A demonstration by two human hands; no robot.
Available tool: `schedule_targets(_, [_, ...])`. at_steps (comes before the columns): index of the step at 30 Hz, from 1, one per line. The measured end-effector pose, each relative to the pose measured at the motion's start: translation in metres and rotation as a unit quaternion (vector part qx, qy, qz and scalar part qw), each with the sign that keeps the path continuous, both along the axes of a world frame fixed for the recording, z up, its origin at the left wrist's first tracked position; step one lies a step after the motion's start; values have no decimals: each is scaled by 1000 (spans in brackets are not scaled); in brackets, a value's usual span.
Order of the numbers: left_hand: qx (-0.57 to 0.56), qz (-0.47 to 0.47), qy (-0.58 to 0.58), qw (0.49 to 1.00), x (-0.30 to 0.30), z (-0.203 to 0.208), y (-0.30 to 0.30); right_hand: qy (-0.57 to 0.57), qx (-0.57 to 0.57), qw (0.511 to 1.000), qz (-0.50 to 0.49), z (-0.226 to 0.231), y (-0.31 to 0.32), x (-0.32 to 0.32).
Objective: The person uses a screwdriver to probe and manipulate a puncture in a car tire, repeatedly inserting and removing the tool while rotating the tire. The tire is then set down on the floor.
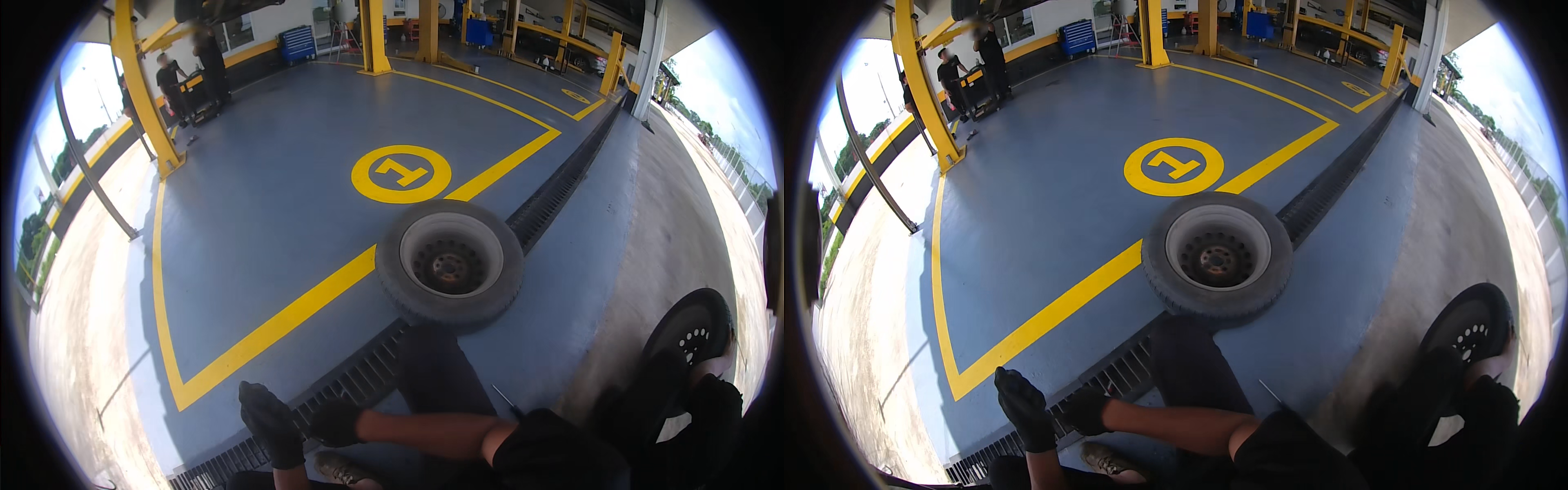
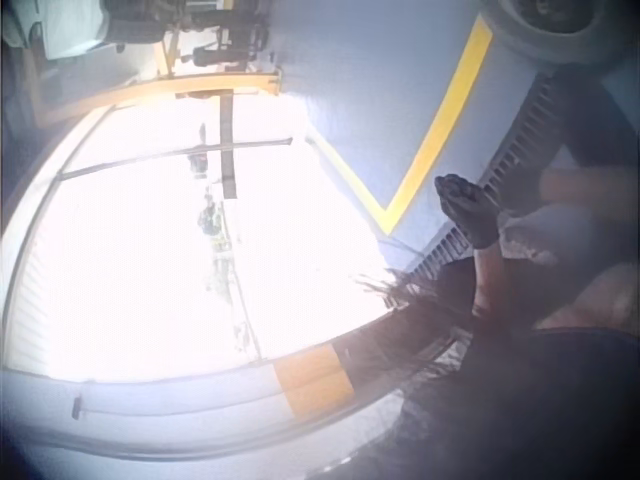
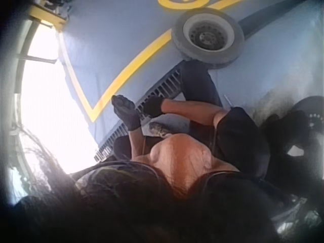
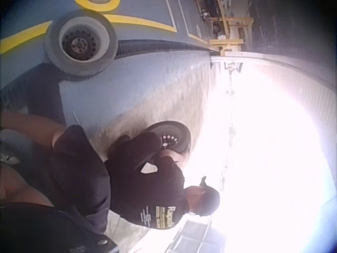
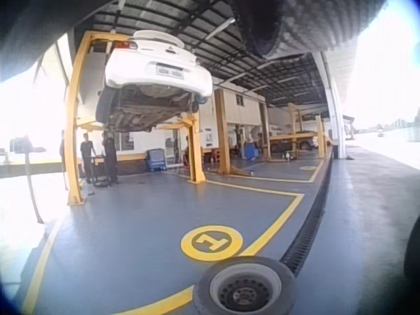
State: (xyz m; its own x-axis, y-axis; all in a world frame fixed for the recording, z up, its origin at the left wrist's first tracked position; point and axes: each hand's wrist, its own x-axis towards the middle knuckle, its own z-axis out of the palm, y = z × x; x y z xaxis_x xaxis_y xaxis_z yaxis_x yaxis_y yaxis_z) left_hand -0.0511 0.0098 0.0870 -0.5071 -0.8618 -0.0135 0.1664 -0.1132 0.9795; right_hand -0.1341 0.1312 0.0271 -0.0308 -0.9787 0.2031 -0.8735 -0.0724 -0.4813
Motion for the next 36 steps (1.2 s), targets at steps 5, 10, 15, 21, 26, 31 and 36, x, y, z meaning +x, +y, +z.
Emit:
schedule_targets(5, [147, -15, 65, 987, -4, 24, 4, -9, -55, 998, 29, 4, -8, -4])
schedule_targets(10, [102, 66, 73, 990, 2, 34, 1, -39, -151, 986, -55, 37, -25, -2])
schedule_targets(15, [187, -12, 156, 970, 17, 22, -16, -57, -156, 983, -72, 31, -35, 0])
schedule_targets(21, [162, -74, 84, 980, 17, 31, -3, -55, -52, 996, -48, 38, -29, 1])
schedule_targets(26, [201, -109, 79, 970, 16, 26, 1, -76, 27, 996, -49, 4, -28, -3])
schedule_targets(31, [-329, -99, -141, 928, 19, -41, -3, -19, 155, 987, 50, -12, -12, 4])
schedule_targets(36, [-294, -195, -59, 934, 8, -35, 16, 23, -135, 983, 122, -47, -10, 6])
